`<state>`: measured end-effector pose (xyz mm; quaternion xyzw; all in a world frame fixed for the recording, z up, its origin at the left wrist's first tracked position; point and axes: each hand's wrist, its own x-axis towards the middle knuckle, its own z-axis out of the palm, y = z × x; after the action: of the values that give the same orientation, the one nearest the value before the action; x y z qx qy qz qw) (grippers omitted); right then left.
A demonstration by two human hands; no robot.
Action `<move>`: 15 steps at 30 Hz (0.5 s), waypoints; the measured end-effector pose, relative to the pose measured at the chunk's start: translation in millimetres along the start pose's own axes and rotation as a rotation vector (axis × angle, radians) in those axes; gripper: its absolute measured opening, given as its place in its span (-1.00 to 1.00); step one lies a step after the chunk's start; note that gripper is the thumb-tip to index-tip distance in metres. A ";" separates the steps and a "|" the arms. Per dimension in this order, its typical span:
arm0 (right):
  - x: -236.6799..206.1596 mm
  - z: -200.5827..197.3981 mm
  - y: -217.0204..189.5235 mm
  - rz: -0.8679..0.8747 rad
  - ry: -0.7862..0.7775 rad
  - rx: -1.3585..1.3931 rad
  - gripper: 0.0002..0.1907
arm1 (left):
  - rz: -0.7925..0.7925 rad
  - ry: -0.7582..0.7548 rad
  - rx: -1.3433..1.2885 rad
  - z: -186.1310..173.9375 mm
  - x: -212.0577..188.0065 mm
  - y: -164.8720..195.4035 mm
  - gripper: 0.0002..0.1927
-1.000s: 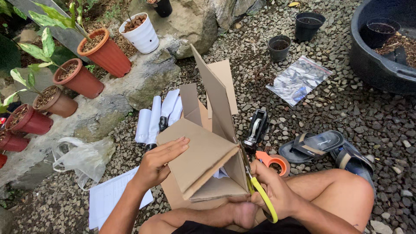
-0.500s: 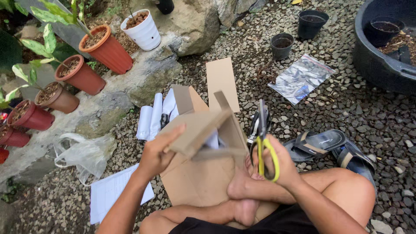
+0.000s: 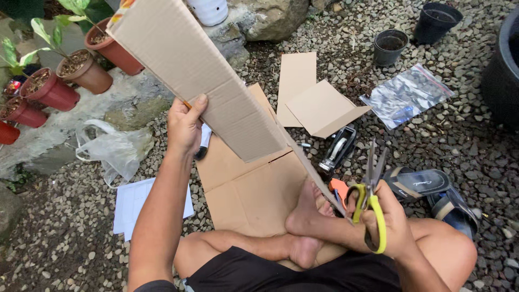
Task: The person assembles a cardboard box by folding flaps, applying tape with a handheld dispenser, and cutting excess cardboard with scissors. The person then places a rolled white item inside the box and continues to secure the box with tape.
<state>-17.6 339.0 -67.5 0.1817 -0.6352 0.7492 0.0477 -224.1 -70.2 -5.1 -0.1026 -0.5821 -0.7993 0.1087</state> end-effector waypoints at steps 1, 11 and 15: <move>1.6 -3.1 -10.4 0.057 0.019 -0.260 -0.49 | 0.006 -0.026 0.001 -1.6 2.0 1.2 -0.58; 76.9 -8.8 -92.7 0.227 -0.165 -1.317 -0.50 | 0.190 -0.246 0.133 39.5 23.3 86.4 -0.58; 102.4 6.5 -122.3 0.384 -0.309 -1.442 -0.51 | 0.310 -0.217 0.432 67.3 30.7 123.1 -0.73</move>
<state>-74.5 339.4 81.6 0.0946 -0.9872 0.1101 -0.0663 -214.8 -44.5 135.9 -0.2501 -0.7244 -0.6150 0.1859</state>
